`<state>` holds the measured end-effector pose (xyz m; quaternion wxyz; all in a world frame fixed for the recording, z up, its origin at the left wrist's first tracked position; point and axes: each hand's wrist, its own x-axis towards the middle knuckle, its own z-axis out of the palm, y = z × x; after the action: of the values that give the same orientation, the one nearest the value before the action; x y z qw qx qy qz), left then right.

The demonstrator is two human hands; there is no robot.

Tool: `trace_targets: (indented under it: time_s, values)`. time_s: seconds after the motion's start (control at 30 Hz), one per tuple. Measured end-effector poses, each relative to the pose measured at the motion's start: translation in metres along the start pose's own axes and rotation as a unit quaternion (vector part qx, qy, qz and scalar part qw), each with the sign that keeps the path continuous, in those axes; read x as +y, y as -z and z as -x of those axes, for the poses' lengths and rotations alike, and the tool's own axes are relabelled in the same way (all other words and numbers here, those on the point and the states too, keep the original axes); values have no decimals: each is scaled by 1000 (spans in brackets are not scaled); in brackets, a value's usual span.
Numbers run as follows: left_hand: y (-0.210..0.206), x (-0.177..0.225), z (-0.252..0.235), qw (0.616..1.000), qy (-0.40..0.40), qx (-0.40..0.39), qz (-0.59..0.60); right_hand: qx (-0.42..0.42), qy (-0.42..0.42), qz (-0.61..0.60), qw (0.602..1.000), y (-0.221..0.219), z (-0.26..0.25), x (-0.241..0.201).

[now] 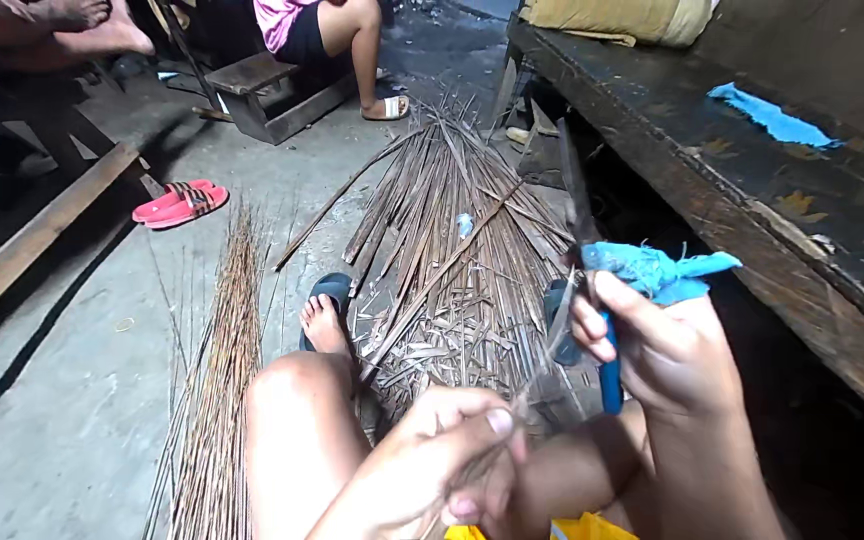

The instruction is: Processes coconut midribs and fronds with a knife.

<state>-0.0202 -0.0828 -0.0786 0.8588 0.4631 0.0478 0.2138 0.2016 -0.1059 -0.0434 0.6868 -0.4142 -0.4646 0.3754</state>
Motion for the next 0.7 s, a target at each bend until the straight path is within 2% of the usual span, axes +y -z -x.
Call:
trace_targets:
  time_s: [0.07, 0.2, 0.47, 0.7]
  values:
    - [1, 3, 0, 1000, -3, 15, 14, 21, -26, -27, 999, 4, 3, -2]
    - [-2, 2, -3, 999, -6, 29, 39, -70, -73, -104, 989, 7, 29, 8]
    - [-2, 0, -5, 996, -11, 35, 85, -181, -102, -143, 968, -13, 53, 20]
    - [1, 1, -4, 996, -2, 23, 82, -152, -104, -176, 967, -15, 45, 17]
